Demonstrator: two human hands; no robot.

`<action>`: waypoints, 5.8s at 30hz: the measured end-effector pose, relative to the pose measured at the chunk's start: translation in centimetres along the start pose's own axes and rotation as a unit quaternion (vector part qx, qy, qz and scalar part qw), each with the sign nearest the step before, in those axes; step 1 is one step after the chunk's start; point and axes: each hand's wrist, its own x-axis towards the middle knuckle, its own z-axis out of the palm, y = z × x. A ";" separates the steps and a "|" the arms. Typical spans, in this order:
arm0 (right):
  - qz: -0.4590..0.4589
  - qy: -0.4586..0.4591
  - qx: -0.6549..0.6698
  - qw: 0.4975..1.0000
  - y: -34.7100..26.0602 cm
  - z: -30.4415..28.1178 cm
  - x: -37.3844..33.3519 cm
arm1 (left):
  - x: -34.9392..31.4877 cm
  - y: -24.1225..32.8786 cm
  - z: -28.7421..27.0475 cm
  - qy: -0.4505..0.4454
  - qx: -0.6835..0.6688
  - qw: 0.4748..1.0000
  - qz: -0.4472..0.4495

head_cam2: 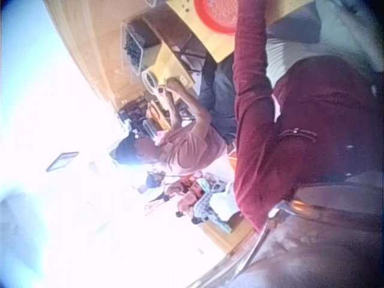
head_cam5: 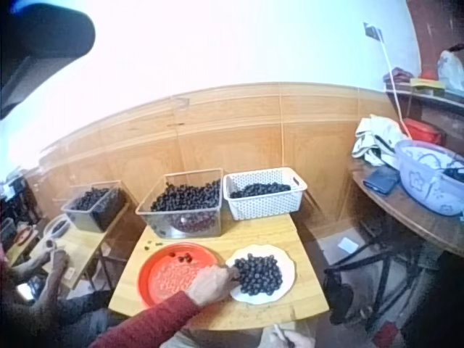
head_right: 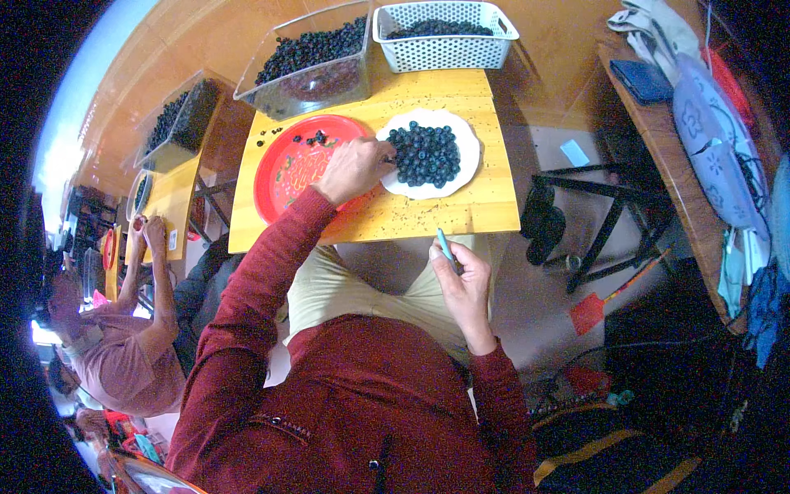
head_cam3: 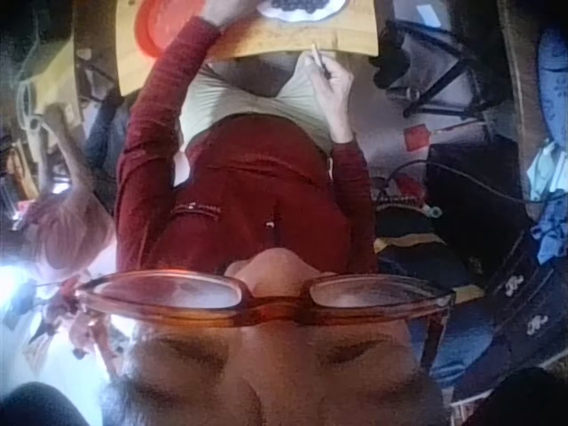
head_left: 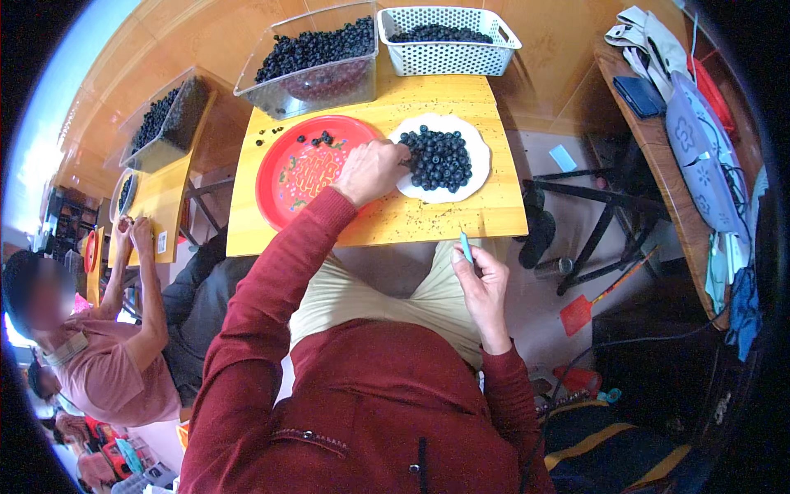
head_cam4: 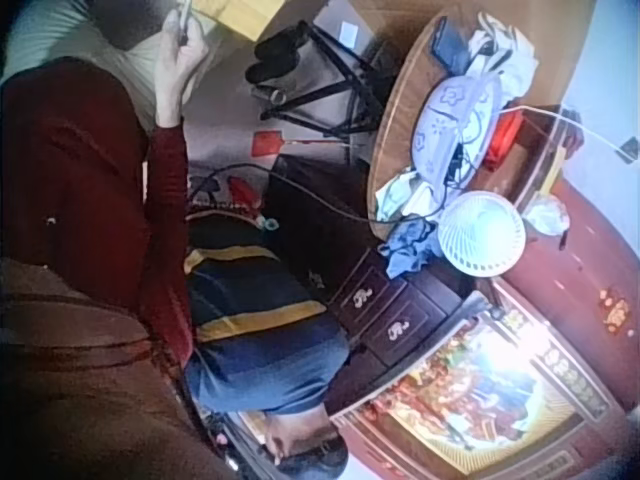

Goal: Manually sorting small dark berries (possibly blueberries or similar) from one plate or bin to another.

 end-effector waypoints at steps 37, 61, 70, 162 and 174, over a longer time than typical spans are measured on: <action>0.020 -0.051 -0.031 0.998 -2.0 5.5 2.0 | -15.2 0.7 -0.8 0.118 -0.781 0.596 -0.145; 0.026 -0.043 -0.116 0.992 -1.7 9.5 0.1 | -20.1 -2.6 -1.5 0.126 -0.842 0.513 -0.112; 0.015 -0.008 -0.162 0.987 -2.9 10.7 -1.1 | -20.0 -4.3 -2.2 0.110 -0.859 0.489 -0.101; -0.248 -0.114 -0.170 0.947 -5.8 9.0 3.5 | -14.9 0.9 -1.8 0.052 -0.903 0.402 -0.143; -0.117 -0.049 -0.078 0.989 -4.9 6.3 4.3 | -14.5 2.5 -3.1 0.034 -0.902 0.423 -0.075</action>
